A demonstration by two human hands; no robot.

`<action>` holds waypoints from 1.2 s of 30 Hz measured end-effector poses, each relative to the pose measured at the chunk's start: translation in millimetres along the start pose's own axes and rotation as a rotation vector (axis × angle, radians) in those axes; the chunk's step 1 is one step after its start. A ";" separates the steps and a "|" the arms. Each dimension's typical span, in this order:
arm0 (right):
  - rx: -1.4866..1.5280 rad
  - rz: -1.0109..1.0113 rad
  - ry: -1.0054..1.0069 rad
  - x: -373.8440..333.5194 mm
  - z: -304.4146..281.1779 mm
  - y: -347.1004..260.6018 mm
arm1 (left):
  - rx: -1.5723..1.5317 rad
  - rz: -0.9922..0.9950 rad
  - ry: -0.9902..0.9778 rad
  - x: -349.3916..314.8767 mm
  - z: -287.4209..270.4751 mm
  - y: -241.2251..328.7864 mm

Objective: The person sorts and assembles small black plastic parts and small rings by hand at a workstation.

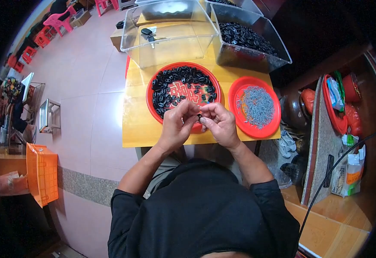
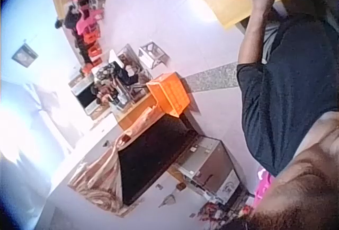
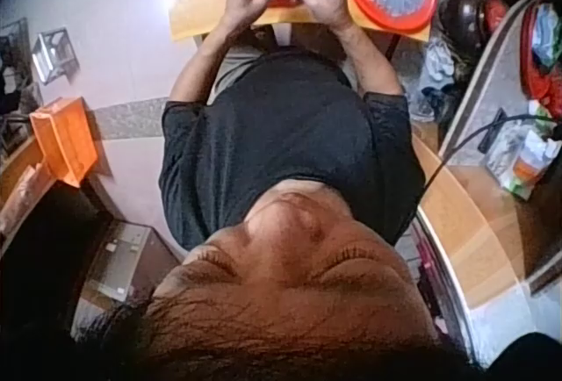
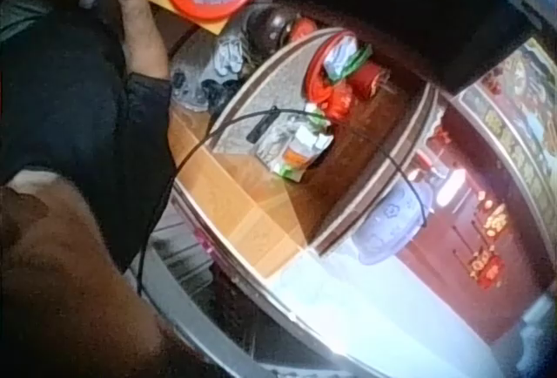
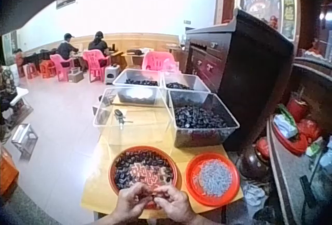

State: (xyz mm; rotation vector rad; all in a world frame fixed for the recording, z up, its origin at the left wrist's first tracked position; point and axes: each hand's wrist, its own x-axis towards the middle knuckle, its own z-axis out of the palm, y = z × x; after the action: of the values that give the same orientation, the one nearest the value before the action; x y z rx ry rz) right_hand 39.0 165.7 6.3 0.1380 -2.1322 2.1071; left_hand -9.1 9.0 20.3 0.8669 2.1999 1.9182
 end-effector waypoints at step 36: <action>0.198 0.316 -0.064 3.5 -10.1 7.8 | -0.155 -0.186 0.063 -14.3 15.5 -37.8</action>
State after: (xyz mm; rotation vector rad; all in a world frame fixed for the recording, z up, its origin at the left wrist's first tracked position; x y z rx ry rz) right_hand 34.6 176.0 -0.7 -0.1217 -2.0922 2.5207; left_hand -3.8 14.2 -22.3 0.5654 2.0480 2.0174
